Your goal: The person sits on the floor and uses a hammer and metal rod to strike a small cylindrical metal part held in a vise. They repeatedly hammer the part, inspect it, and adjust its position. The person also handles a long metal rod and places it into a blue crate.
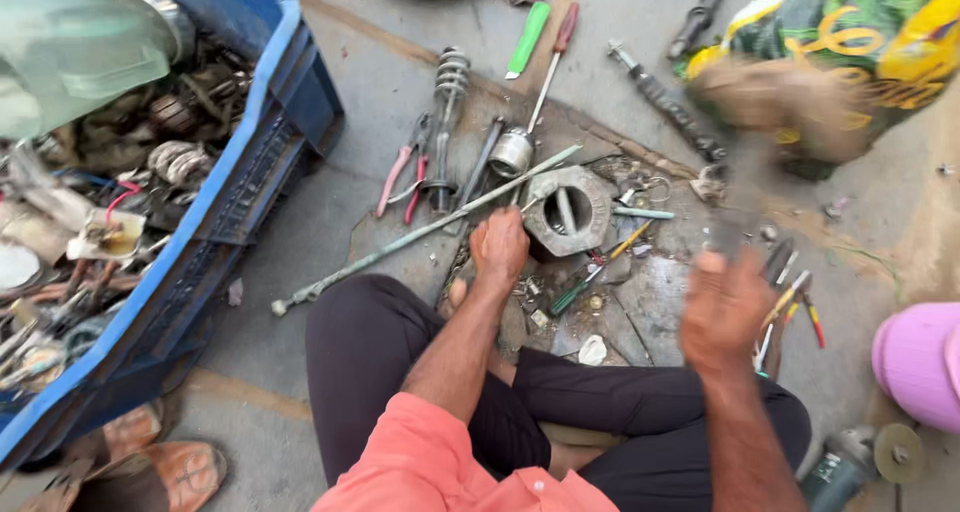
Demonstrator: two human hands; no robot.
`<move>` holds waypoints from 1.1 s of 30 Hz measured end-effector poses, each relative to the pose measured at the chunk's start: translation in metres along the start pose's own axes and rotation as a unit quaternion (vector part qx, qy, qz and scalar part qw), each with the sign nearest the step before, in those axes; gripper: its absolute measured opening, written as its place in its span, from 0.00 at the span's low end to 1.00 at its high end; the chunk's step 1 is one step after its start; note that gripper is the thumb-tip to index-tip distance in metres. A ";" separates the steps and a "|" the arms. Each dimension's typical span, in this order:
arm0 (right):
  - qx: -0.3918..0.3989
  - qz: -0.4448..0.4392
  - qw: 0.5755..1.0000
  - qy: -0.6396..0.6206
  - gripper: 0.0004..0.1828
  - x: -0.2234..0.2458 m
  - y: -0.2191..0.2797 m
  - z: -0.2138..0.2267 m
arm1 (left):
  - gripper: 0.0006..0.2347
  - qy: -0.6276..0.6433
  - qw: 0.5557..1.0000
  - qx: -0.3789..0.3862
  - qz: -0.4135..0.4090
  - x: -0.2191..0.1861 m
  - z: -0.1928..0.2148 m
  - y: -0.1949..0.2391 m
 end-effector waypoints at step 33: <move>-0.022 0.074 0.995 -0.064 0.09 -0.008 -0.024 0.019 | 0.05 0.045 0.999 -0.015 -0.002 0.007 0.009 0.006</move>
Point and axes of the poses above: each hand's wrist, its own y-axis away from the middle knuckle, its own z-axis out of the back of the hand, x = y × z, the point moved 4 cm from there along -y, towards the middle knuckle, and after that the axes turned 8 degrees about -y, right-handed, at the moved point
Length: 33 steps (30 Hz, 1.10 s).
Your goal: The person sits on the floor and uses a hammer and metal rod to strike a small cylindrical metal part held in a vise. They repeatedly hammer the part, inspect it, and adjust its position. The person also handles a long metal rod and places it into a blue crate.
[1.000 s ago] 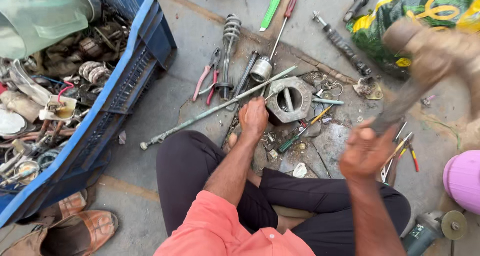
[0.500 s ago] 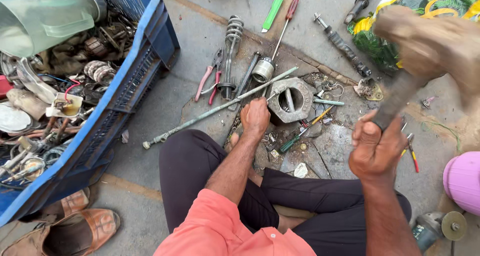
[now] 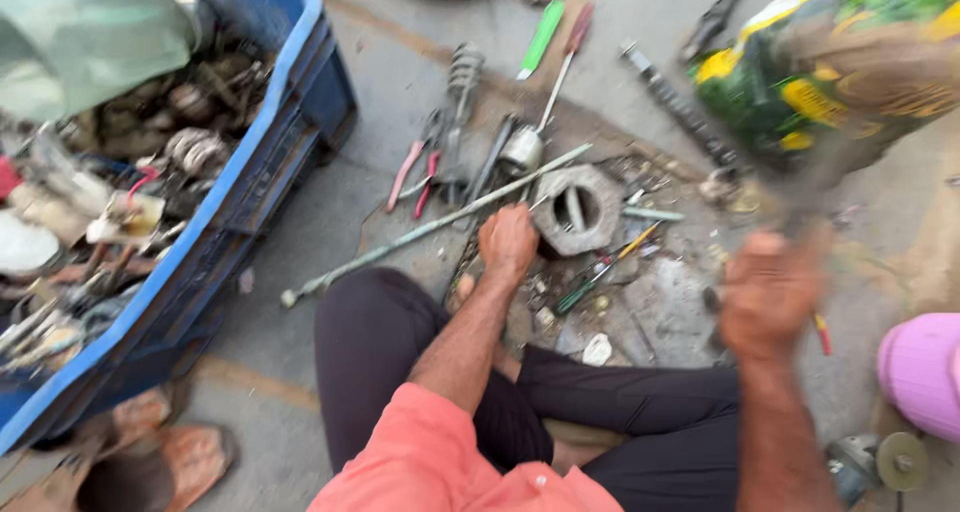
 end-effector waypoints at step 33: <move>0.111 -0.126 0.985 -0.052 0.20 0.026 0.004 -0.023 | 0.06 -0.032 0.999 0.031 0.022 -0.002 0.009 0.005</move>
Point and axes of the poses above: each hand's wrist, its own y-axis away from the middle knuckle, its own z-axis out of the back of the hand, x = y × z, the point moved 4 cm from there along -y, towards the middle knuckle, and after that the axes turned 8 degrees about -y, right-handed, at the moved point
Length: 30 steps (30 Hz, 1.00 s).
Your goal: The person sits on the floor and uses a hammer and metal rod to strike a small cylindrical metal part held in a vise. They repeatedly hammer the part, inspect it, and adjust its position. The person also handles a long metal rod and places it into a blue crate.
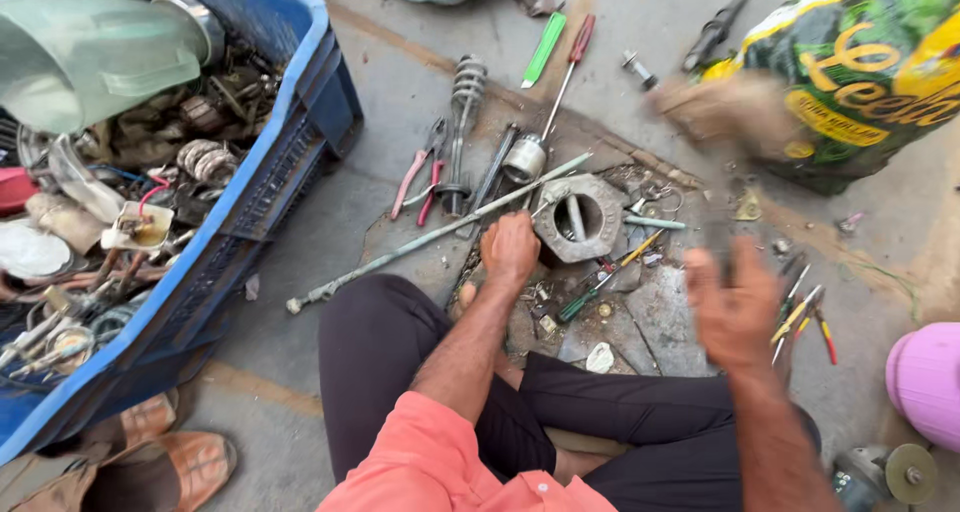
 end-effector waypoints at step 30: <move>0.082 -0.008 0.938 0.337 0.20 -0.054 -0.029 -0.100 | 0.06 0.008 1.000 -0.010 -0.018 -0.003 -0.004 -0.015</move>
Point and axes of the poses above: each hand's wrist, its own y-axis away from the middle knuckle, its own z-axis out of the back of the hand, x = y × z, the point moved 4 cm from there along -y, towards the middle knuckle, and after that the axes turned 8 degrees about -y, right-handed, at the moved point
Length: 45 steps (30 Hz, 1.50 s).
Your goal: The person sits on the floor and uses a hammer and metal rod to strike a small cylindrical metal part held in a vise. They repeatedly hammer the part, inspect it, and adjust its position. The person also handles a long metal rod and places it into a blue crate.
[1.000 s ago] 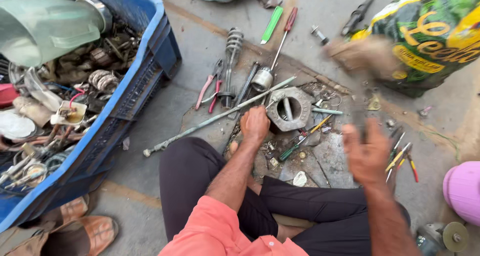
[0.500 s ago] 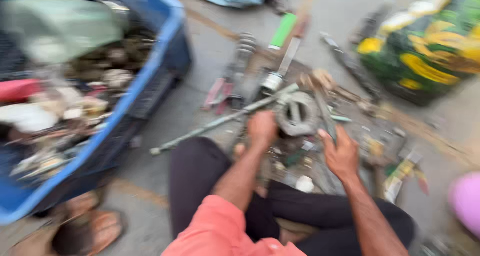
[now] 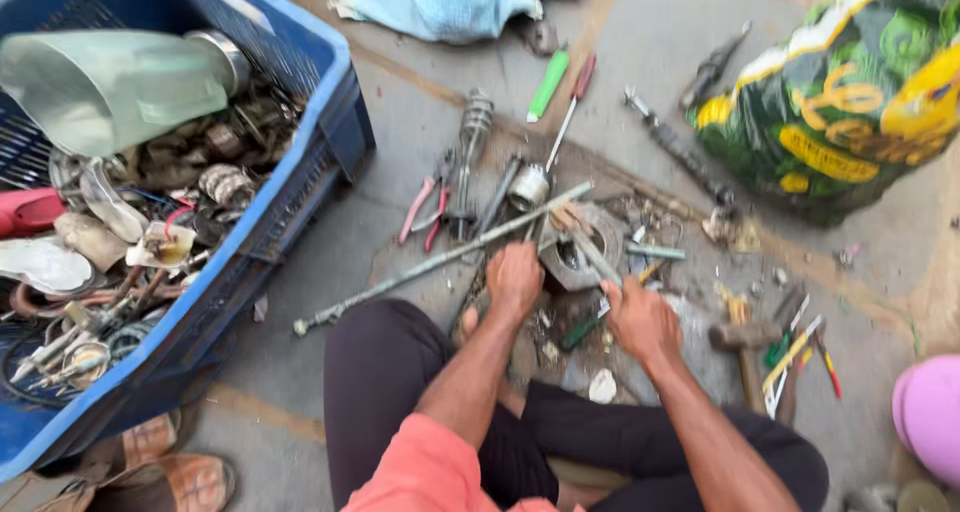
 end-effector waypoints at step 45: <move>-0.073 0.041 0.971 -0.222 0.24 -0.032 0.014 0.008 | 0.05 0.006 1.000 0.021 0.012 0.003 -0.010 0.010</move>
Point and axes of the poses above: each hand's wrist, its own y-axis away from the middle knuckle, its own z-axis out of the back of the hand, x = y × z, the point moved 4 cm from there along -y, towards the middle knuckle, and after that the axes turned 8 degrees about -y, right-handed, at the moved point
